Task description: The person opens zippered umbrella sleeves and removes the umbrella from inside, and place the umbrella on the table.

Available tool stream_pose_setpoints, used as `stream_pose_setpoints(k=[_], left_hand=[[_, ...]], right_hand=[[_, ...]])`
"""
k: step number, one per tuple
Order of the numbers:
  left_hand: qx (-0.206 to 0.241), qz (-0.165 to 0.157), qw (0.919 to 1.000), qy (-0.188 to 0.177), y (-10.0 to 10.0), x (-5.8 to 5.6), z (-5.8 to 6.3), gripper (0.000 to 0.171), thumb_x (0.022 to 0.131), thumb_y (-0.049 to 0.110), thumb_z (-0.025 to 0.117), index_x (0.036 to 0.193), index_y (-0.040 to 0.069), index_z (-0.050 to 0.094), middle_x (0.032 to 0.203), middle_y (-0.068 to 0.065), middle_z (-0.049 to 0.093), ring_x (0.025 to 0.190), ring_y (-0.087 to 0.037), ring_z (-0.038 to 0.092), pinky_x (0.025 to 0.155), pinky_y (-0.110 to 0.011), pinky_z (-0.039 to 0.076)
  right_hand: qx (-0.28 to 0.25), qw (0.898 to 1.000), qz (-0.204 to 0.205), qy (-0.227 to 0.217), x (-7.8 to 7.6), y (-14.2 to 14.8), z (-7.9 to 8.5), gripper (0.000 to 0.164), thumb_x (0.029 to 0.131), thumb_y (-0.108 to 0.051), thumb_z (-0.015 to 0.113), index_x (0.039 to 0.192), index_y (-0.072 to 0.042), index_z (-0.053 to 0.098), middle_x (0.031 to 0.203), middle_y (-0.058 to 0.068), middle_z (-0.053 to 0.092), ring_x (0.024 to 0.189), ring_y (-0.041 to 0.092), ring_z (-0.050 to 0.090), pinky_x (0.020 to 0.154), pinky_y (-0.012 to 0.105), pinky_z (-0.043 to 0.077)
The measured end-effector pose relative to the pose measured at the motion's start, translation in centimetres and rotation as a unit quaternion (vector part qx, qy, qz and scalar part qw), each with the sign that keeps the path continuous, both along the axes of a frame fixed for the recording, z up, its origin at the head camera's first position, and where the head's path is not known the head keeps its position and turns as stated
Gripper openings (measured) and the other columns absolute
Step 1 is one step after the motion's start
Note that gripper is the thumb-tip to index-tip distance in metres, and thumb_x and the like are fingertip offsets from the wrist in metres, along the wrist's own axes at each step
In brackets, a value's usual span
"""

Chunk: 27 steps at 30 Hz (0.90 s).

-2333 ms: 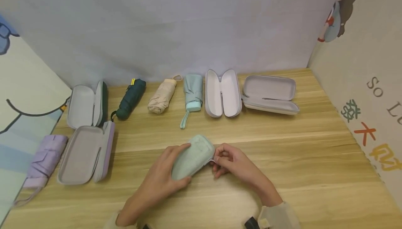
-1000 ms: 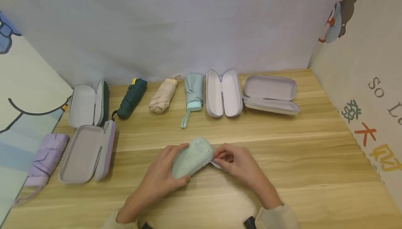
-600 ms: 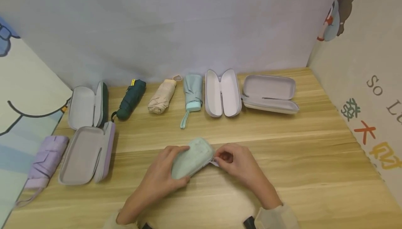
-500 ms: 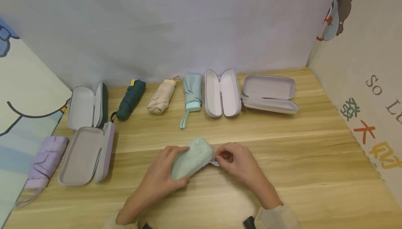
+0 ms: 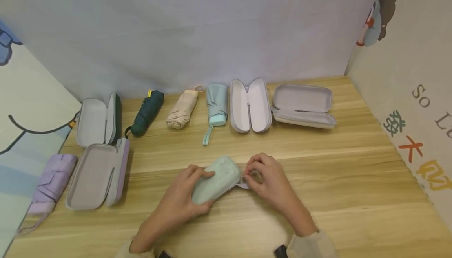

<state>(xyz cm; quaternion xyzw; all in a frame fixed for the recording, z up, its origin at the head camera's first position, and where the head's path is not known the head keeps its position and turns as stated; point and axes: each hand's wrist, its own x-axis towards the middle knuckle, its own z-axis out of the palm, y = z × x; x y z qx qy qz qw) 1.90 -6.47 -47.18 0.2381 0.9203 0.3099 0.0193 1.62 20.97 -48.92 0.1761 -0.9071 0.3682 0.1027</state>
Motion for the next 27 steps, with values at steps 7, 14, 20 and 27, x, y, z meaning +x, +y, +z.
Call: stream_pose_setpoints(k=[7,14,20,27], left_hand=[[0.006,-0.029,0.9995,-0.012,0.0,-0.1,0.1,0.064,0.069,0.031,0.088,0.130,0.028,0.068,0.122,0.006,0.061,0.113,-0.015,0.058,0.094,-0.036,0.050],[0.000,-0.114,0.9935,-0.005,-0.1,0.1,0.1,0.064,0.068,0.032,0.087,0.129,0.030,0.069,0.125,0.009,0.062,0.114,-0.010,0.057,0.093,-0.034,0.050],[-0.014,-0.147,0.9888,-0.020,-0.4,0.1,0.2,0.063,0.071,0.032,0.085,0.132,0.034,0.068,0.133,0.008,0.061,0.119,-0.012,0.058,0.100,-0.039,0.051],[-0.067,-0.183,0.9799,-0.043,-0.5,-0.2,1.2,0.064,0.075,0.025,0.082,0.136,0.032,0.065,0.147,0.000,0.058,0.133,-0.022,0.057,0.111,-0.053,0.046]], right_hand=[[-0.004,1.000,-0.016,0.026,0.0,0.2,0.1,0.020,0.083,0.002,0.081,0.085,-0.014,0.070,0.107,0.002,0.065,0.104,0.021,0.061,0.090,0.037,0.050],[-0.012,1.000,-0.004,0.025,-0.4,0.4,0.2,0.021,0.084,0.005,0.081,0.088,-0.013,0.071,0.106,0.003,0.066,0.101,0.021,0.064,0.087,0.038,0.055],[-0.012,1.000,0.014,0.003,-0.3,0.2,0.1,0.019,0.087,0.002,0.079,0.090,-0.015,0.071,0.109,0.002,0.067,0.104,0.021,0.066,0.091,0.039,0.057],[-0.016,0.999,0.028,-0.021,0.0,0.0,-0.4,0.017,0.090,0.000,0.077,0.092,-0.015,0.070,0.111,0.001,0.067,0.108,0.020,0.066,0.095,0.039,0.057]])
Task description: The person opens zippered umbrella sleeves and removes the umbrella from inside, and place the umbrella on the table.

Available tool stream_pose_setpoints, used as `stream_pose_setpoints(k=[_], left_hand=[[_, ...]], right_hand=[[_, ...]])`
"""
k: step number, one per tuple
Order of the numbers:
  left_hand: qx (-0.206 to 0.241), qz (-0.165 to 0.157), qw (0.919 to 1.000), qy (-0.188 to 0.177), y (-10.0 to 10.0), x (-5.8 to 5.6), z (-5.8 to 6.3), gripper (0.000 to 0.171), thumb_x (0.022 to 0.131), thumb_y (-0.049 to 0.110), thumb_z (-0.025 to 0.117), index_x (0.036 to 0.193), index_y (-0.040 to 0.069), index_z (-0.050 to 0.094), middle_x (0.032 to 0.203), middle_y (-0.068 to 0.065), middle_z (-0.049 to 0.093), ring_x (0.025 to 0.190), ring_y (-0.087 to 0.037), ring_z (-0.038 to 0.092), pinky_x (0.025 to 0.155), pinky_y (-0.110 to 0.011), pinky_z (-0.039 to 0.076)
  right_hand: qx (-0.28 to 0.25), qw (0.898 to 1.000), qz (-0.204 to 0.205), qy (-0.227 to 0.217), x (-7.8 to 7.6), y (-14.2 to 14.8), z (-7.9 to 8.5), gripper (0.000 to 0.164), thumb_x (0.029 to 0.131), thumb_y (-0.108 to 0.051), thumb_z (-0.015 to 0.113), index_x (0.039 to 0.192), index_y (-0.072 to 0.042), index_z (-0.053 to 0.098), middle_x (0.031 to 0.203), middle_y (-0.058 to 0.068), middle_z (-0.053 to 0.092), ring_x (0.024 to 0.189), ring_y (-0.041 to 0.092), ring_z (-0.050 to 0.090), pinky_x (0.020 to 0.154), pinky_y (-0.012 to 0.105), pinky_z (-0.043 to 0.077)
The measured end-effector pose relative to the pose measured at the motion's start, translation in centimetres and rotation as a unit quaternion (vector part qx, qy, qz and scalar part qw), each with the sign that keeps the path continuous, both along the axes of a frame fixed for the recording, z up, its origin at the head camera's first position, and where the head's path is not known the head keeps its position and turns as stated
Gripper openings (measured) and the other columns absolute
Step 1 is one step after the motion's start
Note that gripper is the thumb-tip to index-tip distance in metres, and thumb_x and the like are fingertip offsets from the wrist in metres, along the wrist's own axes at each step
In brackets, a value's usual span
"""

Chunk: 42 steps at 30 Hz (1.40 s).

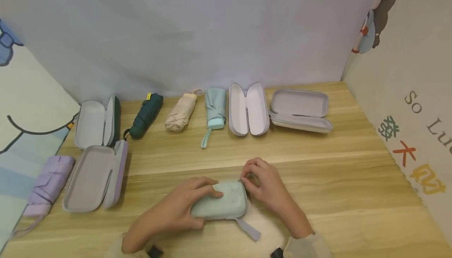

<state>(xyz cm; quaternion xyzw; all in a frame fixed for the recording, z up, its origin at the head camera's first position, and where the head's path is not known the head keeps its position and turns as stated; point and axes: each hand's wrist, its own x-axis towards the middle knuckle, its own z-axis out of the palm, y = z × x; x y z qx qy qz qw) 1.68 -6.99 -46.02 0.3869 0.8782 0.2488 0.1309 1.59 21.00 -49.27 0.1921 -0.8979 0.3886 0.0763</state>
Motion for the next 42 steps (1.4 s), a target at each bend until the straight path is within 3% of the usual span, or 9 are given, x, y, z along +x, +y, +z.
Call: stream_pose_setpoints(k=[2,4,9,12,16,28,33,42], left_hand=[[-0.038,-0.010,0.9992,0.011,0.3,0.2,0.6,0.066,0.078,0.024,0.082,0.140,0.033,0.062,0.151,-0.002,0.054,0.136,-0.026,0.054,0.111,-0.056,0.045],[-0.086,-0.021,0.9949,0.049,0.8,0.8,1.2,0.064,0.083,0.026,0.082,0.143,0.034,0.059,0.154,-0.002,0.052,0.137,-0.029,0.053,0.109,-0.057,0.046],[-0.157,-0.037,0.9664,0.200,2.5,2.3,2.4,0.050,0.090,0.036,0.082,0.135,0.031,0.063,0.147,0.000,0.058,0.123,-0.027,0.060,0.093,-0.047,0.056],[-0.163,-0.038,0.9555,0.243,3.1,2.4,2.7,0.046,0.086,0.040,0.086,0.125,0.028,0.065,0.138,0.002,0.062,0.114,-0.024,0.062,0.083,-0.042,0.057],[-0.161,-0.049,0.9577,0.234,2.9,2.0,2.9,0.052,0.081,0.042,0.089,0.125,0.028,0.066,0.138,0.002,0.064,0.114,-0.024,0.063,0.081,-0.042,0.059],[-0.159,-0.071,0.9642,0.200,2.6,1.4,3.5,0.057,0.080,0.041,0.089,0.132,0.031,0.067,0.142,0.003,0.063,0.117,-0.022,0.061,0.084,-0.042,0.059],[-0.157,-0.072,0.9659,0.192,2.6,1.2,3.3,0.057,0.081,0.041,0.089,0.132,0.032,0.067,0.143,0.003,0.062,0.119,-0.022,0.061,0.086,-0.043,0.059],[-0.148,-0.076,0.9671,0.192,2.6,1.1,3.1,0.053,0.080,0.040,0.090,0.128,0.030,0.067,0.143,0.002,0.062,0.118,-0.023,0.061,0.084,-0.043,0.058]], right_hand=[[-0.003,1.000,0.004,0.001,0.1,0.0,-0.2,0.017,0.090,0.001,0.077,0.092,-0.015,0.070,0.110,0.001,0.067,0.107,0.020,0.066,0.095,0.038,0.057],[-0.005,1.000,0.008,0.003,0.1,-0.1,-0.3,0.018,0.090,0.001,0.077,0.093,-0.015,0.070,0.110,0.001,0.068,0.107,0.020,0.066,0.095,0.038,0.057],[-0.002,1.000,0.005,0.004,0.0,-0.1,-0.4,0.019,0.090,0.001,0.078,0.093,-0.016,0.070,0.109,0.000,0.068,0.107,0.019,0.067,0.095,0.039,0.057],[0.000,1.000,0.003,0.002,0.0,-0.1,-0.3,0.018,0.090,0.000,0.077,0.093,-0.016,0.070,0.110,0.000,0.068,0.107,0.020,0.067,0.095,0.040,0.058],[-0.005,1.000,0.007,-0.007,-0.1,-0.1,-0.3,0.017,0.091,0.000,0.077,0.094,-0.015,0.070,0.110,0.000,0.068,0.108,0.020,0.067,0.096,0.040,0.057],[-0.043,0.998,0.047,-0.007,-1.3,0.0,-1.2,0.015,0.092,-0.002,0.076,0.097,-0.015,0.071,0.109,-0.001,0.070,0.107,0.017,0.067,0.100,0.030,0.054],[-0.044,0.996,0.082,-0.002,-2.3,0.2,-1.6,0.003,0.096,-0.013,0.075,0.096,-0.013,0.072,0.110,-0.001,0.070,0.107,0.016,0.066,0.101,0.030,0.052],[-0.037,0.991,0.128,-0.020,-3.9,-0.9,-1.3,0.007,0.095,-0.014,0.075,0.099,-0.020,0.074,0.111,-0.005,0.070,0.109,0.014,0.065,0.102,0.039,0.040]])
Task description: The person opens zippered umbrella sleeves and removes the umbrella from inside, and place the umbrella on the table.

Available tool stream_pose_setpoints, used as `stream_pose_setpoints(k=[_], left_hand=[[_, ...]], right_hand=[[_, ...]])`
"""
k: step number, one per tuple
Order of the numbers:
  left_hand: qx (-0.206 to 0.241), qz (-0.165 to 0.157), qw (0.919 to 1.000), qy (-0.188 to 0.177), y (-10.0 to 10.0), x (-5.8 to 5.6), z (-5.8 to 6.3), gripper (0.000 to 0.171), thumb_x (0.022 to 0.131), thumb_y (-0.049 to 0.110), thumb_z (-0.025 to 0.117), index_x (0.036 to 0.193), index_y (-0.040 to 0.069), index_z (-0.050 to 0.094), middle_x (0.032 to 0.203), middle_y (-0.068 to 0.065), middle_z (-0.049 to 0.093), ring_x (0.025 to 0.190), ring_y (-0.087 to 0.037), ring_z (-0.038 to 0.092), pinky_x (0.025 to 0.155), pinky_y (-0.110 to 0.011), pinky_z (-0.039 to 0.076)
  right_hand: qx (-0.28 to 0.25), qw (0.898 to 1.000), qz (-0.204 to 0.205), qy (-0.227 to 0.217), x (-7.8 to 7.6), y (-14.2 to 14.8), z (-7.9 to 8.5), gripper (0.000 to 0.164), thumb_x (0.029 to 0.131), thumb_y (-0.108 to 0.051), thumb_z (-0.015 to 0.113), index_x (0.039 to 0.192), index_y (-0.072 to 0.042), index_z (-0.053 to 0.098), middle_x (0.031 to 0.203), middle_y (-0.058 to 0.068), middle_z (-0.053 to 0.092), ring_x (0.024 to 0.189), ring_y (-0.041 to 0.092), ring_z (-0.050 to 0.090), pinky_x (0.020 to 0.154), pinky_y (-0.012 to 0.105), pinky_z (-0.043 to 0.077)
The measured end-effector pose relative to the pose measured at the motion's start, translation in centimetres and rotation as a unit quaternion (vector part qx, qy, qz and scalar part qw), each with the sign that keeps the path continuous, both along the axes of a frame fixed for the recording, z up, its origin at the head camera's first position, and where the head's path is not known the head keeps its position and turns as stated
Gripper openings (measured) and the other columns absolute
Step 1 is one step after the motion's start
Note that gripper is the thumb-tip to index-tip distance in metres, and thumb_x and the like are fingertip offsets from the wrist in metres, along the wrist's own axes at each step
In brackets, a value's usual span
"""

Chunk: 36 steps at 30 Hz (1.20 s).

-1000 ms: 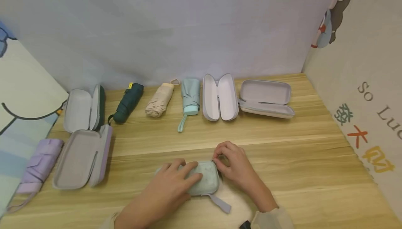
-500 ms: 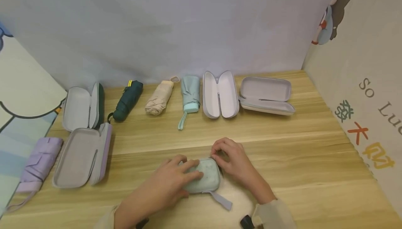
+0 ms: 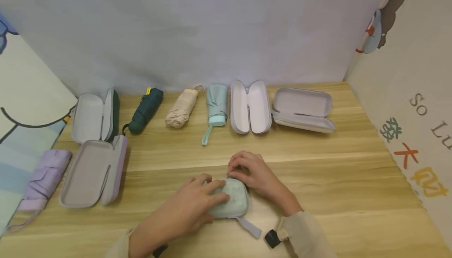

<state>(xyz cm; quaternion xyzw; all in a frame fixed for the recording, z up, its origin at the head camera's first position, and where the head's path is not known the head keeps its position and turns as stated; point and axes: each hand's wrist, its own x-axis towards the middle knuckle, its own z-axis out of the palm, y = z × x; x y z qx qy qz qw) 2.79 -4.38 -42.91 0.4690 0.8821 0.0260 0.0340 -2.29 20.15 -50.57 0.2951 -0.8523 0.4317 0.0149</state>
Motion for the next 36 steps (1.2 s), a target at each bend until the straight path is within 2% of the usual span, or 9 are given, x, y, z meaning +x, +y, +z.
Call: stream_pose_setpoints(k=[4,11,15,17,19,24,28,32,36], left_hand=[[-0.001,0.000,1.0000,-0.001,-0.1,-0.1,0.0,0.054,0.080,0.040,0.090,0.128,0.031,0.067,0.144,0.003,0.061,0.121,-0.024,0.061,0.086,-0.044,0.058],[0.022,0.017,0.9980,-0.057,-0.9,-1.7,-0.4,0.053,0.082,0.023,0.090,0.128,0.036,0.068,0.148,0.009,0.060,0.132,-0.022,0.056,0.101,-0.049,0.054],[0.066,0.027,0.9921,-0.103,-1.9,-2.6,-0.6,0.050,0.082,0.010,0.088,0.122,0.032,0.070,0.147,0.006,0.061,0.136,-0.023,0.053,0.106,-0.055,0.049],[0.086,0.040,0.9892,-0.112,-2.5,-3.1,-0.6,0.049,0.080,0.008,0.089,0.120,0.030,0.071,0.144,0.003,0.063,0.135,-0.025,0.054,0.105,-0.057,0.048],[0.103,0.058,0.9875,-0.104,-3.1,-3.7,-0.5,0.050,0.075,0.012,0.093,0.117,0.027,0.071,0.141,0.000,0.065,0.133,-0.026,0.055,0.104,-0.058,0.048],[0.111,0.118,0.9838,-0.076,-4.4,-5.1,-0.7,0.061,0.066,0.025,0.098,0.120,0.023,0.069,0.141,-0.005,0.064,0.134,-0.030,0.055,0.096,-0.055,0.052],[0.112,0.163,0.9781,-0.065,-5.4,-6.0,-1.1,0.064,0.067,0.021,0.098,0.124,0.020,0.069,0.146,-0.010,0.060,0.134,-0.035,0.057,0.093,-0.054,0.056],[0.156,0.214,0.9622,-0.064,-5.7,-6.9,-1.2,0.050,0.079,0.013,0.091,0.124,0.016,0.070,0.136,-0.009,0.067,0.125,-0.033,0.064,0.093,-0.051,0.057],[0.197,0.238,0.9400,-0.145,-5.3,-7.0,-1.5,0.037,0.096,0.020,0.076,0.131,0.013,0.066,0.132,-0.007,0.069,0.118,-0.028,0.068,0.095,-0.047,0.057]], right_hand=[[-0.001,1.000,0.009,0.005,-0.2,-0.4,0.1,0.002,0.096,-0.019,0.073,0.098,-0.017,0.074,0.110,-0.004,0.071,0.108,0.015,0.065,0.101,0.039,0.044],[-0.022,1.000,0.010,0.020,0.2,-0.1,-0.4,0.003,0.097,-0.015,0.073,0.096,-0.012,0.072,0.108,0.000,0.069,0.105,0.017,0.067,0.097,0.033,0.053],[0.004,1.000,-0.004,0.017,0.5,-0.1,-0.2,0.008,0.097,-0.012,0.074,0.096,-0.019,0.070,0.112,-0.003,0.069,0.111,0.017,0.064,0.101,0.041,0.046],[0.018,1.000,-0.011,0.015,0.6,-0.3,0.0,0.013,0.095,-0.010,0.075,0.095,-0.022,0.068,0.114,-0.004,0.069,0.112,0.017,0.063,0.099,0.043,0.042],[0.027,0.999,-0.019,0.012,0.7,-0.4,0.1,0.016,0.094,-0.010,0.075,0.095,-0.024,0.068,0.116,-0.005,0.069,0.113,0.017,0.061,0.096,0.042,0.038],[0.024,1.000,-0.011,0.008,1.2,-1.0,0.1,0.018,0.093,-0.007,0.075,0.093,-0.022,0.066,0.115,-0.003,0.070,0.112,0.016,0.062,0.097,0.043,0.041],[0.022,1.000,0.012,0.016,1.9,-1.6,-0.2,0.017,0.093,-0.007,0.074,0.093,-0.022,0.066,0.113,-0.005,0.070,0.110,0.014,0.062,0.097,0.042,0.043],[0.014,0.999,0.036,0.034,2.3,-2.7,-0.2,0.015,0.093,-0.010,0.074,0.094,-0.023,0.066,0.110,-0.008,0.069,0.109,0.011,0.062,0.098,0.042,0.045],[0.022,0.998,0.052,0.024,3.0,-3.9,-0.1,0.014,0.093,-0.017,0.077,0.093,-0.025,0.065,0.104,-0.014,0.066,0.103,0.005,0.059,0.094,0.035,0.043]])
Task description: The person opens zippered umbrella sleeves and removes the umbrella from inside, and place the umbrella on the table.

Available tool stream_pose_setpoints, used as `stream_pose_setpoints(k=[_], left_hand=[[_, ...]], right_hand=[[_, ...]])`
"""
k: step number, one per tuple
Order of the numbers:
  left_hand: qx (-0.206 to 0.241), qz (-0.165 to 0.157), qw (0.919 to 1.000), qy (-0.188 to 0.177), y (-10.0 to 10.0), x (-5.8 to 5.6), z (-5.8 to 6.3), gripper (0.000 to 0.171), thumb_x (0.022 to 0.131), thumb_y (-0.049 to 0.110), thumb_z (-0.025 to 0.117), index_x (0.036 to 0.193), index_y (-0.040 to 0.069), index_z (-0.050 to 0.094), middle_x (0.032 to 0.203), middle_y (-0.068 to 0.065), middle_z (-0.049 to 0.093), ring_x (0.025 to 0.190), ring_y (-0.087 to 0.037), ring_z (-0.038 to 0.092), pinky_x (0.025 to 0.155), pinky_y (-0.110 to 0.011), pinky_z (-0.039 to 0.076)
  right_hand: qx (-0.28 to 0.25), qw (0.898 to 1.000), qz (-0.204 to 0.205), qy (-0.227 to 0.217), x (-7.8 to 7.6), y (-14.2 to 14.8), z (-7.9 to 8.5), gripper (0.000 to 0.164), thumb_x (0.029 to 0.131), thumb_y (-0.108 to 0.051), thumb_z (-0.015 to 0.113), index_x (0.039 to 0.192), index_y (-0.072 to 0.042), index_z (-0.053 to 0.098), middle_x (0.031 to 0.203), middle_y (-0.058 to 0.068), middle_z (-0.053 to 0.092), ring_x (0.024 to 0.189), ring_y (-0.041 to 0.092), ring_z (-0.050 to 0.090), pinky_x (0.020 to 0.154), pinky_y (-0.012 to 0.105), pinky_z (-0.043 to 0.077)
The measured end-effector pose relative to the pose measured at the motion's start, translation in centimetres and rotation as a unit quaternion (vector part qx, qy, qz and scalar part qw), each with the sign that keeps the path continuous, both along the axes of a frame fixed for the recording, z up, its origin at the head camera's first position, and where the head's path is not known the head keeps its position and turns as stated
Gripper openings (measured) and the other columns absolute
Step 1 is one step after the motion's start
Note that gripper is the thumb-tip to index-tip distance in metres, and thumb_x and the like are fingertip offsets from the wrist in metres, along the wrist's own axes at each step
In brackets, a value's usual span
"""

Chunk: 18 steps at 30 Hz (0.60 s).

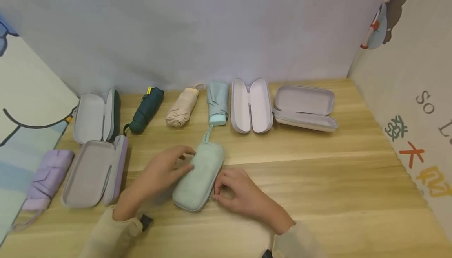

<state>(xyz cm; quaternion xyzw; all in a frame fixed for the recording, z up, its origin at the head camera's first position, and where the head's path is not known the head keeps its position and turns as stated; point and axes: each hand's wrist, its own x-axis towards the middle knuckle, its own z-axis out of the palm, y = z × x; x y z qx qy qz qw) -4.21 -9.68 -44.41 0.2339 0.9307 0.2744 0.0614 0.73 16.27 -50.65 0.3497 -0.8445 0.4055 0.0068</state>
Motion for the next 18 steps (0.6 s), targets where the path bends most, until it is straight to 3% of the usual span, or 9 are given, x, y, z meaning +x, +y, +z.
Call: stream_pose_setpoints(k=[2,5,8,13,18], left_hand=[[0.014,-0.010,0.9992,-0.036,0.4,0.1,0.0,0.041,0.101,0.025,0.071,0.138,0.011,0.062,0.137,-0.008,0.067,0.119,-0.026,0.067,0.098,-0.047,0.056],[0.007,-0.032,0.9983,-0.049,0.8,0.4,0.3,0.052,0.102,0.027,0.068,0.148,0.008,0.053,0.144,-0.012,0.062,0.127,-0.028,0.064,0.105,-0.048,0.053],[-0.030,-0.061,0.9960,-0.058,0.6,0.8,1.0,0.064,0.101,0.028,0.070,0.157,0.009,0.045,0.149,-0.017,0.057,0.135,-0.033,0.059,0.111,-0.051,0.049],[-0.086,-0.089,0.9859,-0.113,0.2,2.1,1.6,0.078,0.101,0.030,0.070,0.165,0.012,0.030,0.153,-0.024,0.048,0.134,-0.041,0.055,0.109,-0.055,0.049],[-0.130,-0.076,0.9857,-0.075,1.6,3.3,0.9,0.087,0.102,0.043,0.066,0.168,0.011,0.019,0.141,-0.030,0.051,0.118,-0.041,0.060,0.093,-0.052,0.056]], right_hand=[[0.004,1.000,0.000,0.003,0.1,-0.4,0.2,0.015,0.092,-0.020,0.079,0.093,-0.026,0.065,0.099,-0.015,0.065,0.098,0.003,0.058,0.089,0.031,0.043],[-0.001,1.000,-0.011,0.011,0.1,-0.8,0.4,0.018,0.089,-0.018,0.081,0.092,-0.026,0.064,0.094,-0.015,0.065,0.093,0.004,0.060,0.085,0.030,0.043],[-0.007,1.000,-0.018,0.006,0.0,-1.1,0.5,0.017,0.090,-0.017,0.080,0.092,-0.026,0.065,0.092,-0.015,0.066,0.092,0.005,0.062,0.084,0.030,0.044],[-0.013,1.000,-0.017,-0.012,0.3,-1.1,0.4,0.011,0.092,-0.013,0.076,0.095,-0.022,0.070,0.093,-0.013,0.070,0.092,0.005,0.063,0.090,0.032,0.048],[-0.016,0.999,-0.035,-0.009,0.7,-1.1,0.2,0.014,0.090,-0.012,0.079,0.099,-0.018,0.071,0.096,-0.010,0.071,0.093,0.007,0.063,0.090,0.031,0.050]])
